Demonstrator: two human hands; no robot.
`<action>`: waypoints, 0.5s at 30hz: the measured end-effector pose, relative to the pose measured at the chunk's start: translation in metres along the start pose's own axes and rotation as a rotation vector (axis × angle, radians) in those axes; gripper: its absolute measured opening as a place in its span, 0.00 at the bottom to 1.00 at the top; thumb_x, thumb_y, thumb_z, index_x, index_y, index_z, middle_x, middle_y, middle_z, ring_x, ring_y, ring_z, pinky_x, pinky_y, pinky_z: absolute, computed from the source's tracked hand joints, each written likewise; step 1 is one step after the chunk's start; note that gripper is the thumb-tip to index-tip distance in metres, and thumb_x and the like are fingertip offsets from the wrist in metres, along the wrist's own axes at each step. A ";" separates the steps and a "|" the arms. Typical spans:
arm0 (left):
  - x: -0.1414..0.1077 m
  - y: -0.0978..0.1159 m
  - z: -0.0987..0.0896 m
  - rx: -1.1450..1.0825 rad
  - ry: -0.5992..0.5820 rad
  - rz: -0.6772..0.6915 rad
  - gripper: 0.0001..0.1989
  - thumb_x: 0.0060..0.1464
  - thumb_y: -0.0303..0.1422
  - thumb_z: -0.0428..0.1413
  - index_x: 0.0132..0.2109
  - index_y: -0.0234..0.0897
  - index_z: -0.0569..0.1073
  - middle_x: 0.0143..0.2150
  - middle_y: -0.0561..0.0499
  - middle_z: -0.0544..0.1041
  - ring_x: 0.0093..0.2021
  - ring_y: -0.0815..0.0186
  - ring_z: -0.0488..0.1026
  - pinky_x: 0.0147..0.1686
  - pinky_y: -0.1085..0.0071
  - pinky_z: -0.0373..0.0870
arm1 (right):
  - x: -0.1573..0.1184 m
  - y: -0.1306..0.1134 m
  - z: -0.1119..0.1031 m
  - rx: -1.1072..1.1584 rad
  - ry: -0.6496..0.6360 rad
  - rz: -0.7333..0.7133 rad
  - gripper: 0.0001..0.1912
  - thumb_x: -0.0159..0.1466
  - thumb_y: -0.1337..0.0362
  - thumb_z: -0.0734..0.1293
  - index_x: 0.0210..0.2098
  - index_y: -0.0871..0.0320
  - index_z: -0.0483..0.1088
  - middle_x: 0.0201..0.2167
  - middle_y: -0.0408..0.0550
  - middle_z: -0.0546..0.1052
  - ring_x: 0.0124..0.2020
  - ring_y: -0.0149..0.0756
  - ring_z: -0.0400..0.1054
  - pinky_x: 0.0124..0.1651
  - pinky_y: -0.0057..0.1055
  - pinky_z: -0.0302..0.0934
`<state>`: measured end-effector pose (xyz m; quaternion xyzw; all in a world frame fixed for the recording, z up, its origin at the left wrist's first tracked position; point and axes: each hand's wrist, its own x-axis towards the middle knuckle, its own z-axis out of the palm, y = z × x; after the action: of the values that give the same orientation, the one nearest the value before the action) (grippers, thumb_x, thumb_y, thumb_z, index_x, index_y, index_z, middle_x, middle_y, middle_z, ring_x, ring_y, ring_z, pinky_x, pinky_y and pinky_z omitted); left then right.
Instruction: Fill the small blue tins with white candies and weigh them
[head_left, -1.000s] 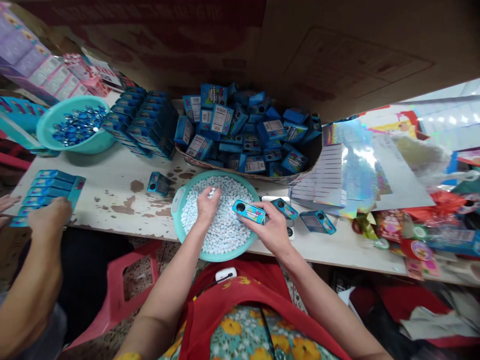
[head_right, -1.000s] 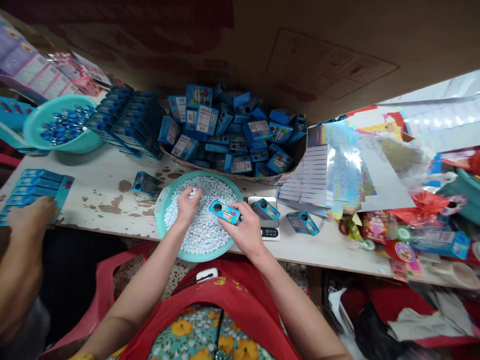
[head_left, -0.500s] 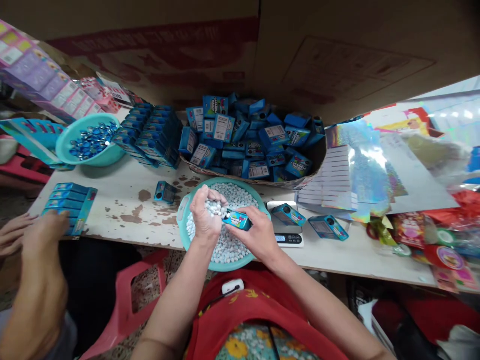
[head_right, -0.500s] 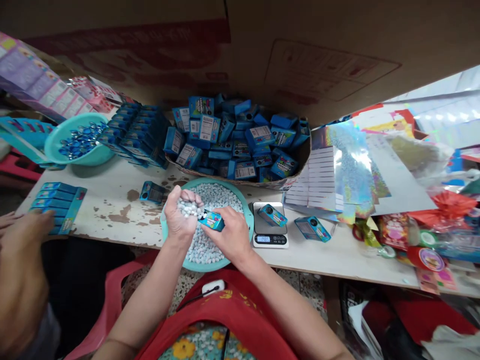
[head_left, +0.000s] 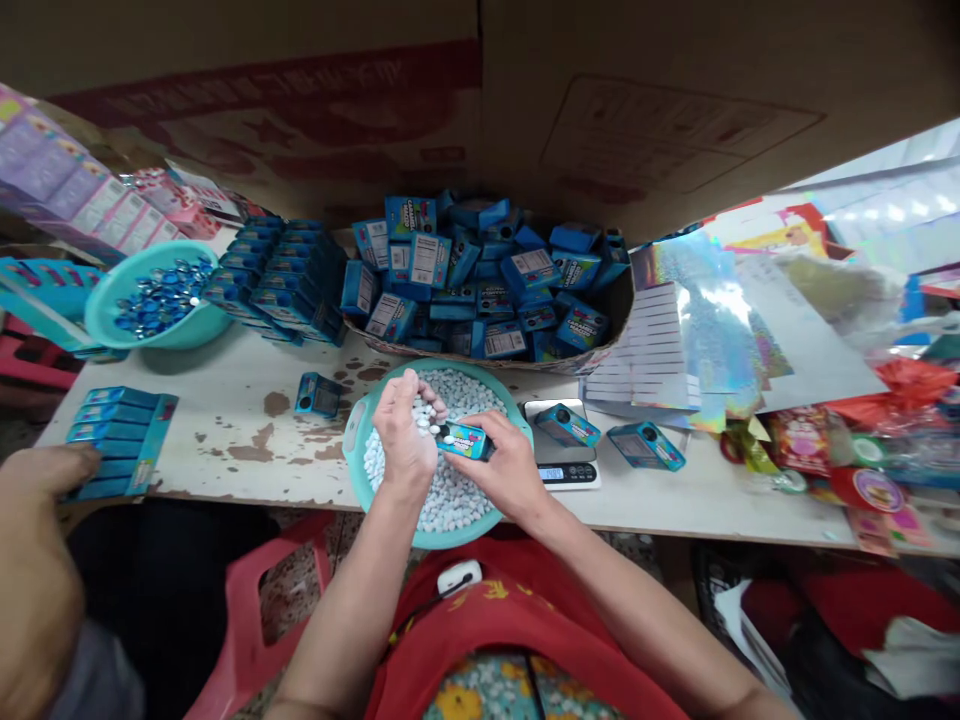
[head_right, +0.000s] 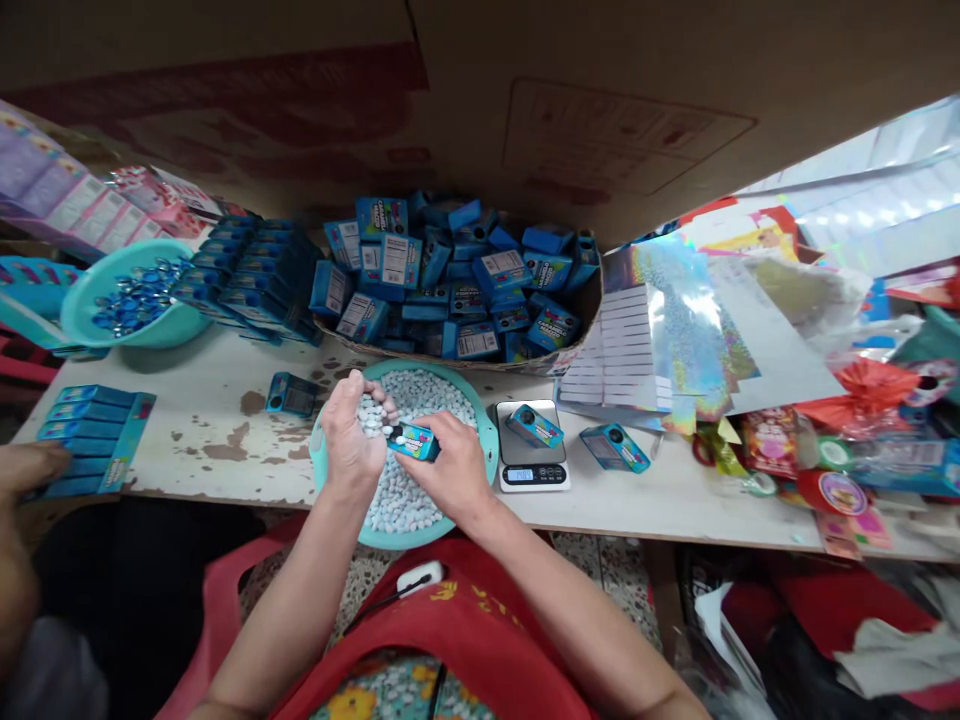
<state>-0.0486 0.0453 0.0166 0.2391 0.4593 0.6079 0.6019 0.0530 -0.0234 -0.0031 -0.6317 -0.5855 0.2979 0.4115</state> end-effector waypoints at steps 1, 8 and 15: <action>0.000 0.000 0.000 0.000 0.003 0.002 0.16 0.50 0.42 0.59 0.27 0.35 0.63 0.23 0.56 0.65 0.21 0.72 0.66 0.21 0.76 0.63 | 0.001 0.000 0.000 -0.004 -0.004 0.000 0.14 0.52 0.64 0.73 0.39 0.54 0.71 0.36 0.47 0.75 0.40 0.41 0.70 0.43 0.35 0.62; -0.002 0.007 0.007 0.028 0.081 0.061 0.19 0.49 0.44 0.59 0.25 0.34 0.64 0.22 0.55 0.66 0.22 0.70 0.68 0.24 0.73 0.66 | 0.004 -0.009 -0.003 0.018 0.023 -0.039 0.14 0.52 0.64 0.73 0.38 0.55 0.71 0.35 0.46 0.74 0.39 0.40 0.68 0.42 0.34 0.62; 0.001 -0.001 0.003 0.090 0.055 0.109 0.14 0.49 0.40 0.60 0.33 0.35 0.67 0.21 0.57 0.65 0.22 0.72 0.66 0.25 0.75 0.65 | 0.006 -0.007 0.003 -0.011 0.040 -0.032 0.13 0.53 0.64 0.72 0.37 0.54 0.70 0.35 0.46 0.74 0.39 0.40 0.68 0.42 0.34 0.62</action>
<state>-0.0456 0.0474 0.0169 0.2737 0.4890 0.6248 0.5437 0.0481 -0.0177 0.0025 -0.6303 -0.5890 0.2753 0.4243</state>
